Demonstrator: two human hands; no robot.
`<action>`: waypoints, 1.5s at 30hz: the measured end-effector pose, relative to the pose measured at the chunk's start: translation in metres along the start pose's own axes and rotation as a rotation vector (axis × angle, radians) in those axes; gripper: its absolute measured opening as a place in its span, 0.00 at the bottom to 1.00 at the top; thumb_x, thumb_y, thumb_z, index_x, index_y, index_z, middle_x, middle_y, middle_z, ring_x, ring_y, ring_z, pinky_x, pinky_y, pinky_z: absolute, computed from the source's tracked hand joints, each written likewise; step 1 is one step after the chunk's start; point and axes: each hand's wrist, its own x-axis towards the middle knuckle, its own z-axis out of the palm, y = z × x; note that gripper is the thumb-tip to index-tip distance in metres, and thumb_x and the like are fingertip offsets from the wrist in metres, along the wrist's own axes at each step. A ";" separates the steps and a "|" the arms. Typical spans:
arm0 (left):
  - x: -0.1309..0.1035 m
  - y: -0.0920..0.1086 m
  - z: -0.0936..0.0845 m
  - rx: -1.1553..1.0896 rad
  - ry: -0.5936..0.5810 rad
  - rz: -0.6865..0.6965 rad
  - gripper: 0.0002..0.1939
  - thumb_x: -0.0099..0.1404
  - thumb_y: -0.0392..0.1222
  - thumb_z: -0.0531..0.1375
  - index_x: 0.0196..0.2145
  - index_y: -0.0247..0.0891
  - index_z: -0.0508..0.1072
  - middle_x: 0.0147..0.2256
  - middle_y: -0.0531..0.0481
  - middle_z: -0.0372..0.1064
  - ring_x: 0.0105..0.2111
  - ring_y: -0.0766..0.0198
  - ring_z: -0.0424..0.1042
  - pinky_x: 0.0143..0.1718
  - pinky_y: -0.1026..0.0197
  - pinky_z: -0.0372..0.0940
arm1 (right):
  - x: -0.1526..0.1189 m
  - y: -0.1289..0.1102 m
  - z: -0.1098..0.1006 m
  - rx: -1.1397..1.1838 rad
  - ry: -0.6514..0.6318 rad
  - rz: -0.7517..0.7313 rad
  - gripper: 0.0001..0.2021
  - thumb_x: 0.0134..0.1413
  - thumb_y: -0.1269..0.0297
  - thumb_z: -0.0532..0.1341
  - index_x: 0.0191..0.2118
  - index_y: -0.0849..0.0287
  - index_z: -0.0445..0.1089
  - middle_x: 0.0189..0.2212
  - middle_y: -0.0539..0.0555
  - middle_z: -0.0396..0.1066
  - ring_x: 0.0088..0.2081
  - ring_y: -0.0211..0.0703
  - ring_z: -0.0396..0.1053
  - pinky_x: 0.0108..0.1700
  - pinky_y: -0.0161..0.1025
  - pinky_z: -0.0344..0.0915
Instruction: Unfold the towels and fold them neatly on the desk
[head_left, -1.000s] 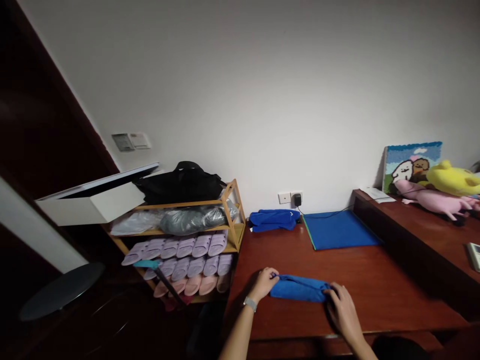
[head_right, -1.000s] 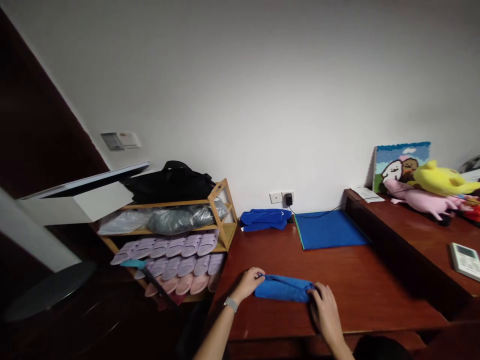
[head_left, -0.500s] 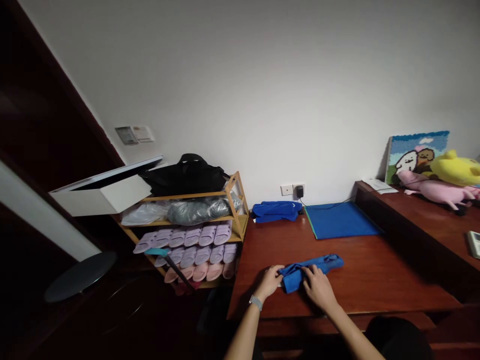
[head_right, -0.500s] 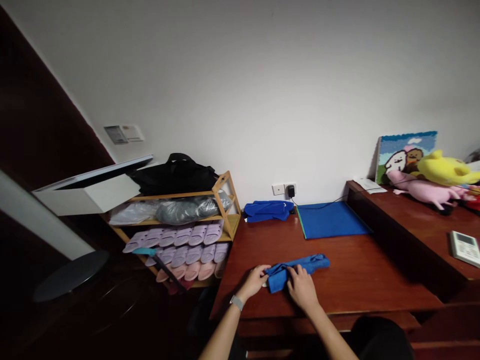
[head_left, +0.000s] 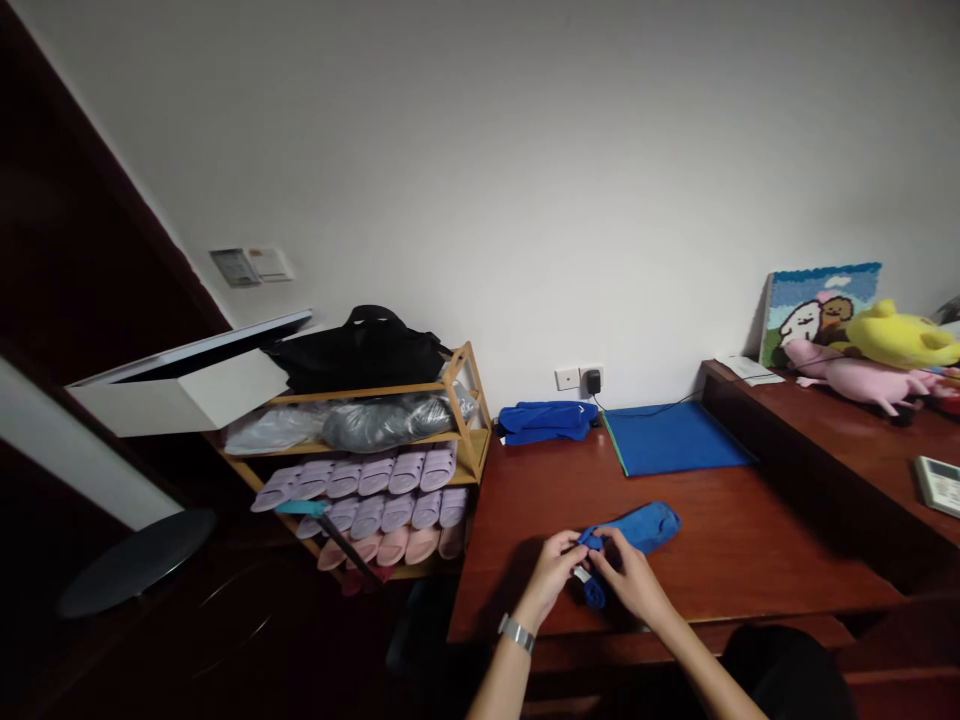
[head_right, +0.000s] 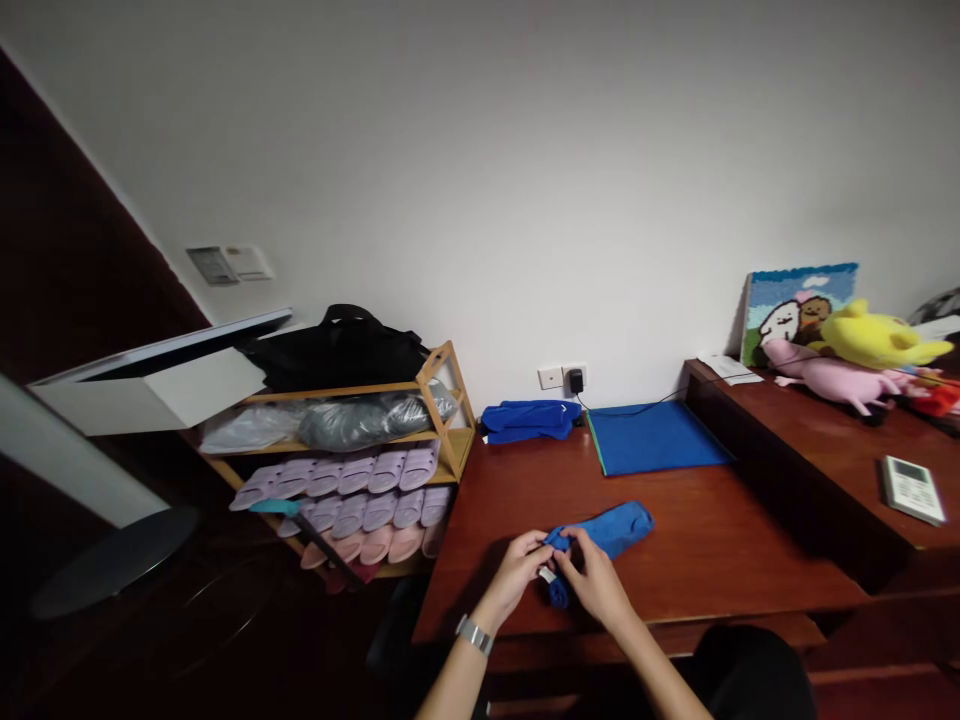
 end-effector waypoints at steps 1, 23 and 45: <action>-0.001 0.002 0.004 -0.032 -0.004 -0.010 0.24 0.54 0.58 0.73 0.39 0.36 0.80 0.35 0.46 0.79 0.33 0.61 0.76 0.34 0.62 0.66 | 0.001 -0.002 0.001 0.040 0.001 -0.004 0.20 0.65 0.44 0.60 0.53 0.51 0.73 0.43 0.51 0.80 0.43 0.45 0.77 0.52 0.41 0.71; -0.009 0.014 -0.016 -0.148 0.357 0.037 0.30 0.50 0.68 0.72 0.37 0.40 0.74 0.26 0.53 0.72 0.29 0.59 0.77 0.31 0.60 0.72 | -0.002 -0.023 -0.044 0.304 0.293 0.105 0.29 0.51 0.31 0.65 0.37 0.56 0.78 0.27 0.54 0.77 0.31 0.49 0.75 0.38 0.43 0.74; -0.084 0.138 -0.147 -0.620 1.049 0.132 0.05 0.60 0.32 0.62 0.31 0.41 0.70 0.26 0.55 0.72 0.26 0.66 0.75 0.30 0.66 0.73 | -0.058 -0.082 -0.290 0.424 1.128 0.277 0.28 0.17 0.41 0.81 0.29 0.50 0.80 0.38 0.65 0.79 0.31 0.48 0.74 0.37 0.58 0.71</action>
